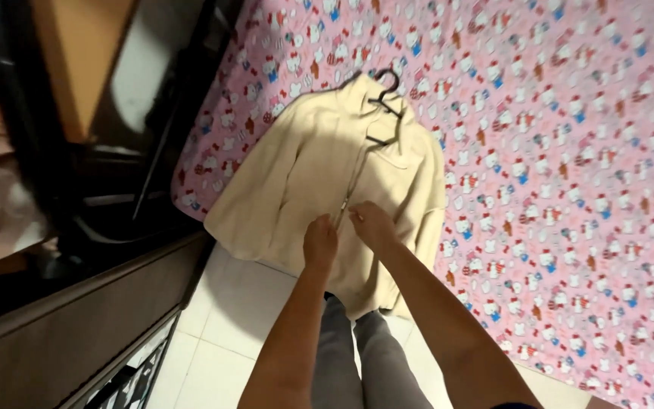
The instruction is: Taking various clothing items on hangers out of a closet and laying them on a bed.
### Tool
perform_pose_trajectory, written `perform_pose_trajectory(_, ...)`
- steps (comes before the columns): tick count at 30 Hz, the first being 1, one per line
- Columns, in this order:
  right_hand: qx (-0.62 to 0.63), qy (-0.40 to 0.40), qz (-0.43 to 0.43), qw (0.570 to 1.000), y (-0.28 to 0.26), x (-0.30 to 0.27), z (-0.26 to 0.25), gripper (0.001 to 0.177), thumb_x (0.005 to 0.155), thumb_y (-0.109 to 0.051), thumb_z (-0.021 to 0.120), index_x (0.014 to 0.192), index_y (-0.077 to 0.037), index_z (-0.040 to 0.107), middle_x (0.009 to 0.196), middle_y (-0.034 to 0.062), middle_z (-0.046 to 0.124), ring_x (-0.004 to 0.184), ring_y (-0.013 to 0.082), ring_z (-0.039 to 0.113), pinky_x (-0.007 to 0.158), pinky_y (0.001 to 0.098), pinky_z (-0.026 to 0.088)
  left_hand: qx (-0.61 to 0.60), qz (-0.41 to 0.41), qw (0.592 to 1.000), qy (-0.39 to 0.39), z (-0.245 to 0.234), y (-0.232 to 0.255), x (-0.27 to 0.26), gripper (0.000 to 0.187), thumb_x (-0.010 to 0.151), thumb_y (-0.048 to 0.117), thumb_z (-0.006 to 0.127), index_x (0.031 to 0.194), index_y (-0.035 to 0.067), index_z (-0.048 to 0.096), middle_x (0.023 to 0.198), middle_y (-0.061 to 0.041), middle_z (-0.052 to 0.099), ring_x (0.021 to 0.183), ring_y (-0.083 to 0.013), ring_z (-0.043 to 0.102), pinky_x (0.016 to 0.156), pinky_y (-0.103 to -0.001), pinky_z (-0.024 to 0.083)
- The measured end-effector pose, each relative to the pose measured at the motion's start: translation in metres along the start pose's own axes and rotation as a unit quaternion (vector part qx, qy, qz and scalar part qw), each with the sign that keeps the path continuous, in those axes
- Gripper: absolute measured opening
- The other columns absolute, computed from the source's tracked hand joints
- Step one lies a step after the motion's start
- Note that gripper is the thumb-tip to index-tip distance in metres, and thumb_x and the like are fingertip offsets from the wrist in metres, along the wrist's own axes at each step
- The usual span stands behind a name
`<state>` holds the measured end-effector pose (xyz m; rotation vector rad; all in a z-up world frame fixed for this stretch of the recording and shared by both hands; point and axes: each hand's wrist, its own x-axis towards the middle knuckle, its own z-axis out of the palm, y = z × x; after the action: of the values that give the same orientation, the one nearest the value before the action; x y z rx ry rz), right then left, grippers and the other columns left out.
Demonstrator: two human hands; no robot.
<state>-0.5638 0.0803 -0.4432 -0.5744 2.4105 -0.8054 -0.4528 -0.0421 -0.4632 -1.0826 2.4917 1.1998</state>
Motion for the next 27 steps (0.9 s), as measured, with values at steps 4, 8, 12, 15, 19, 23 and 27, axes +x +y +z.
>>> perform_pose_trajectory(4, 0.000, 0.041, -0.040, 0.998, 0.005, 0.022, 0.030, 0.034, 0.087, -0.023, 0.071, 0.116, -0.007, 0.068, 0.112, 0.0176, 0.068, 0.100, 0.0406, 0.067, 0.084, 0.0488, 0.054, -0.033, 0.052, 0.997, 0.036, 0.011, -0.009, 0.014, 0.032, 0.098, 0.012, 0.059, 0.128, -0.001, 0.064, 0.121, -0.020, 0.067, 0.114, -0.0387, 0.061, 0.098, -0.045, 0.049)
perform_pose_trajectory(8, -0.036, 0.028, 0.015, 0.999, 0.000, 0.035, 0.034, 0.037, 0.087, -0.027, 0.072, 0.113, -0.005, 0.057, 0.108, 0.0205, 0.066, 0.097, 0.0425, 0.066, 0.080, 0.0526, 0.053, -0.042, 0.126, 0.985, 0.115, 0.014, -0.005, 0.023, 0.026, 0.092, 0.008, 0.063, 0.117, 0.004, 0.069, 0.109, -0.019, 0.068, 0.104, -0.0380, 0.063, 0.090, -0.046, 0.051)
perform_pose_trajectory(12, -0.064, -0.001, 0.048, 0.997, -0.002, 0.042, 0.035, 0.033, 0.086, -0.026, 0.073, 0.108, -0.006, 0.057, 0.107, 0.0197, 0.066, 0.097, 0.0421, 0.066, 0.080, 0.0528, 0.054, -0.032, 0.143, 0.985, 0.094, -0.005, 0.024, 0.023, 0.017, 0.091, 0.007, 0.067, 0.108, 0.006, 0.071, 0.099, -0.017, 0.068, 0.095, -0.0390, 0.063, 0.084, -0.048, 0.050)
perform_pose_trajectory(15, -0.093, -0.029, 0.042, 0.994, -0.010, 0.048, 0.028, 0.037, 0.082, -0.026, 0.074, 0.108, -0.005, 0.057, 0.106, 0.0194, 0.067, 0.099, 0.0403, 0.067, 0.080, 0.0518, 0.054, -0.032, 0.145, 0.984, 0.096, 0.004, 0.019, 0.029, 0.022, 0.086, 0.001, 0.065, 0.106, 0.005, 0.070, 0.099, -0.017, 0.067, 0.095, -0.0395, 0.063, 0.083, -0.049, 0.050)
perform_pose_trajectory(19, -0.104, -0.021, 0.013, 0.994, 0.005, 0.056, 0.044, 0.045, 0.077, -0.027, 0.074, 0.109, -0.001, 0.056, 0.104, 0.0220, 0.067, 0.099, 0.0399, 0.067, 0.080, 0.0505, 0.055, -0.043, 0.131, 0.985, 0.105, 0.019, 0.005, 0.034, 0.022, 0.087, 0.000, 0.064, 0.107, 0.005, 0.069, 0.100, -0.017, 0.068, 0.095, -0.0378, 0.064, 0.085, -0.047, 0.052)
perform_pose_trajectory(23, -0.162, -0.067, 0.014, 0.984, 0.022, 0.061, 0.061, 0.020, 0.091, -0.018, 0.061, 0.105, -0.003, 0.061, 0.105, 0.0201, 0.069, 0.100, 0.0388, 0.068, 0.085, 0.0503, 0.054, -0.043, 0.136, 0.986, 0.089, 0.007, 0.016, 0.032, 0.028, 0.082, 0.000, 0.065, 0.110, 0.002, 0.068, 0.099, -0.017, 0.066, 0.091, -0.0363, 0.064, 0.082, -0.046, 0.051)
perform_pose_trajectory(27, -0.085, -0.031, -0.034, 0.995, 0.015, 0.049, 0.031, 0.012, 0.090, -0.012, 0.059, 0.097, -0.004, 0.065, 0.102, 0.0219, 0.068, 0.097, 0.0422, 0.066, 0.080, 0.0512, 0.052, -0.003, 0.147, 0.986, 0.074, -0.009, 0.036, 0.028, 0.032, 0.075, 0.013, 0.078, 0.101, -0.002, 0.067, 0.092, -0.018, 0.065, 0.084, -0.0371, 0.062, 0.077, -0.047, 0.050)
